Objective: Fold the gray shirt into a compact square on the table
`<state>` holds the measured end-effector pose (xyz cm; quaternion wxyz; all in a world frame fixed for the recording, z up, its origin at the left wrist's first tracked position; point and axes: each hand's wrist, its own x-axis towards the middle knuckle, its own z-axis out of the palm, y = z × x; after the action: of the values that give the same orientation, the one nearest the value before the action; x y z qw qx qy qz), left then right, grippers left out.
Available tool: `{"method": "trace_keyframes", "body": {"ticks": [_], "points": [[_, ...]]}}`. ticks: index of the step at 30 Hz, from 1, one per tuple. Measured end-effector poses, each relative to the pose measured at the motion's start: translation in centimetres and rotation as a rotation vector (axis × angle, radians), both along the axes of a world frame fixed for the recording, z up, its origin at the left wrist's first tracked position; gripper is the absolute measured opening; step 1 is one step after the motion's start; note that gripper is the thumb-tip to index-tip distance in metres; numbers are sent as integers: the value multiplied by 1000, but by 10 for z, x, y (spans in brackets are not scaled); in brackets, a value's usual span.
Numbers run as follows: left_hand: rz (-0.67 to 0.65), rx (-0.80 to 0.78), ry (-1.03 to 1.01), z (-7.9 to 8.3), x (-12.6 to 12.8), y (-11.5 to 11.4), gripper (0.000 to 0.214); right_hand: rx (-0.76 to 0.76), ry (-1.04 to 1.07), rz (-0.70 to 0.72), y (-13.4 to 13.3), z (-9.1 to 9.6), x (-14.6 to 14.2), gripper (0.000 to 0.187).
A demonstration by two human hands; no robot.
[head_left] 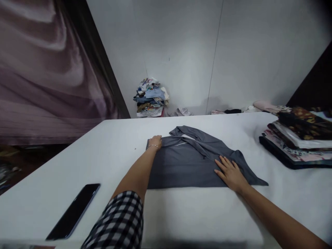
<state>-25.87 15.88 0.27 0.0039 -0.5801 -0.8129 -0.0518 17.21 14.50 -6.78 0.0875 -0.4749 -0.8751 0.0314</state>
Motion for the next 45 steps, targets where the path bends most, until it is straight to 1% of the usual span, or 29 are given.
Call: {"method": "trace_keyframes", "body": {"ticks": [2,5,7,9,11,14,15,17,19,21,23,25,27,29,30,31,32,33,34,35,36,37,38,39,40,41,42,43,45], "points": [[-13,-31,20,-4,-1,14,38,-2,7,0,0,2,0,61],[4,-67,54,-7,-3,31,40,-6,10,2,-1,5,-2,61],[16,-76,77,-6,-4,39,36,-12,11,6,-2,6,-3,61],[13,-57,97,0,-5,43,31,-25,30,6,-3,8,-2,61],[-1,-9,113,14,-5,43,31,-63,81,5,-3,8,0,60],[-14,130,61,44,-2,35,33,-127,265,-27,6,11,5,57],[-22,188,42,56,-1,30,32,-118,335,-48,12,12,6,55],[-62,306,49,79,2,19,30,-43,405,-94,26,18,6,51],[-128,395,110,101,5,6,27,37,352,-131,41,25,1,51],[-174,451,149,119,7,-5,25,49,234,-149,54,34,-7,54],[-175,483,162,134,8,-15,24,5,125,-142,63,44,-16,47],[-148,498,169,147,8,-24,25,-42,88,-146,71,54,-21,33],[-126,500,182,158,7,-32,26,-53,172,-216,78,63,-19,28],[-130,501,213,164,8,-44,26,-13,340,-320,82,68,-8,29],[-144,492,241,162,9,-51,26,17,421,-357,83,68,-1,30],[-171,460,274,157,10,-59,26,49,483,-374,81,67,8,31],[-218,395,306,148,12,-68,24,76,515,-369,78,63,17,31],[-294,296,329,134,13,-79,21,97,518,-344,73,58,26,31],[-390,175,339,116,14,-90,19,105,493,-306,66,52,36,31],[-496,37,333,96,15,-101,18,106,449,-265,59,45,44,30],[-631,-69,301,75,14,-112,19,102,397,-225,51,39,51,29],[-705,-112,281,54,13,-122,23,96,346,-192,43,34,57,28],[-700,-129,273,36,10,-131,25,92,304,-165,37,29,61,28],[-659,-135,273,21,6,-138,27,91,272,-142,31,27,64,28],[-582,-127,282,11,2,-143,28,97,248,-120,27,27,65,28],[-488,-116,294,6,-2,-146,29,108,234,-102,24,28,64,28],[-391,-97,303,5,-6,-148,29,123,229,-84,22,31,63,28],[-300,-62,305,7,-9,-148,28,142,232,-71,21,35,62,28],[-141,71,288,16,-11,-148,24,185,257,-65,18,43,60,28]]}}
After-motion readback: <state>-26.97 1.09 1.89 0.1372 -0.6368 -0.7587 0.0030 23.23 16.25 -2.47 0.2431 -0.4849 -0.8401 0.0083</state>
